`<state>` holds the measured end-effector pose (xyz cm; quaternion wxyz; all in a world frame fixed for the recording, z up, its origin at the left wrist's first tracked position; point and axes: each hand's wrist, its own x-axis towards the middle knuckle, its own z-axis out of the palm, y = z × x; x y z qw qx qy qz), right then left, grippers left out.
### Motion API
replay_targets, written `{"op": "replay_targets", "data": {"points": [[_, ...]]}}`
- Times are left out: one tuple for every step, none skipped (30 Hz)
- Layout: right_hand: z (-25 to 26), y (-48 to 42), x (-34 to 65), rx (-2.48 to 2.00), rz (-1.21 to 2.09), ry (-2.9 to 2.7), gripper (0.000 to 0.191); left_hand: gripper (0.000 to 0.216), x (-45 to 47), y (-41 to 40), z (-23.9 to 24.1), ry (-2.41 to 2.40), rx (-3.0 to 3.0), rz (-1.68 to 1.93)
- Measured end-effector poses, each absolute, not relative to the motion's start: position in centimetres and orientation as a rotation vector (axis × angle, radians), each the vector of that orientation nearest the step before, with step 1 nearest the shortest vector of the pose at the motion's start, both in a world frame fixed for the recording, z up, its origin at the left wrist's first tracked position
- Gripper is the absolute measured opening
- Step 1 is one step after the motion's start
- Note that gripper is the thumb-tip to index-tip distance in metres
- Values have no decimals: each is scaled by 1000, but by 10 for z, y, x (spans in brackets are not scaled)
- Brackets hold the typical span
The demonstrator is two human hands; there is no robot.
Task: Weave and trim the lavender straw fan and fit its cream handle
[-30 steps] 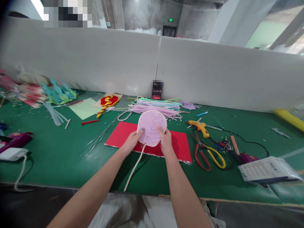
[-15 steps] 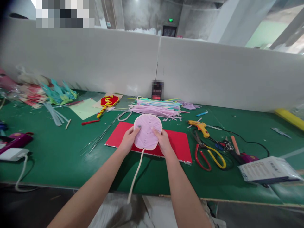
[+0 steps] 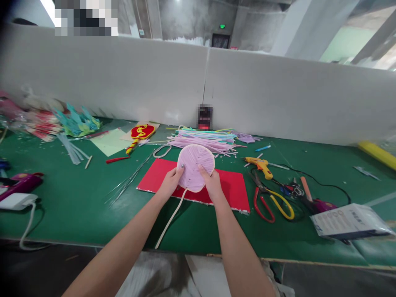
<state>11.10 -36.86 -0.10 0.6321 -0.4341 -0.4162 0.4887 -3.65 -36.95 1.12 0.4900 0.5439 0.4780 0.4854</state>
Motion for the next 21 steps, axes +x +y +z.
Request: {"op": "replay_targets", "data": {"points": [[0,-369,111,-1009,1097,-971,37,48,-37,-370,11,1181,1338,1187],[1,-370,112,-1025,1076,-992,36,47,-37,-370,10,1201,1346,1198],[3,-371,112,-1040,1058,-1013,35,45,-37,-369,10,1224,1360,1209],[5,-373,112,-1054,1041,-1033,34,44,-37,-369,9,1249,1372,1220],[7,-374,113,-1065,1028,-1050,33,43,-37,-369,9,1272,1381,1231],[8,-375,113,-1074,1018,-1065,32,42,-37,-369,9,1291,1388,1241],[9,-375,113,-1080,1013,-1078,32,42,-36,-370,9,1305,1393,1250],[10,-376,113,-1083,1011,-1087,31,42,-36,-370,9,1315,1394,1259],[11,-376,113,-1083,1014,-1094,31,42,-36,-370,8,1320,1393,1268],[10,-376,112,-1081,1023,-1101,31,42,-37,-369,8,1321,1387,1278],[10,-377,111,-1076,1041,-1109,31,42,-37,-369,7,1319,1377,1287],[9,-377,110,-1071,1067,-1120,30,42,-38,-368,6,1313,1362,1297],[8,-377,109,-1065,1103,-1133,28,42,-39,-367,5,1303,1343,1306],[6,-377,108,-1058,1144,-1148,26,43,-40,-366,4,1289,1325,1315],[5,-377,106,-1049,1184,-1160,24,44,-40,-365,3,1272,1308,1321],[4,-377,105,-1040,1217,-1165,24,45,-41,-364,3,1252,1296,1323],[3,-377,105,-1031,1237,-1158,24,46,-41,-363,3,1228,1291,1318],[3,-377,105,-1022,1244,-1138,26,46,-41,-362,3,1199,1293,1304],[2,-376,105,-1016,1237,-1106,27,46,-40,-362,3,1167,1301,1280],[2,-374,106,-1012,1222,-1067,28,45,-38,-362,4,1133,1315,1250],[2,-373,108,-1008,1201,-1025,28,43,-37,-363,6,1100,1333,1215]]}}
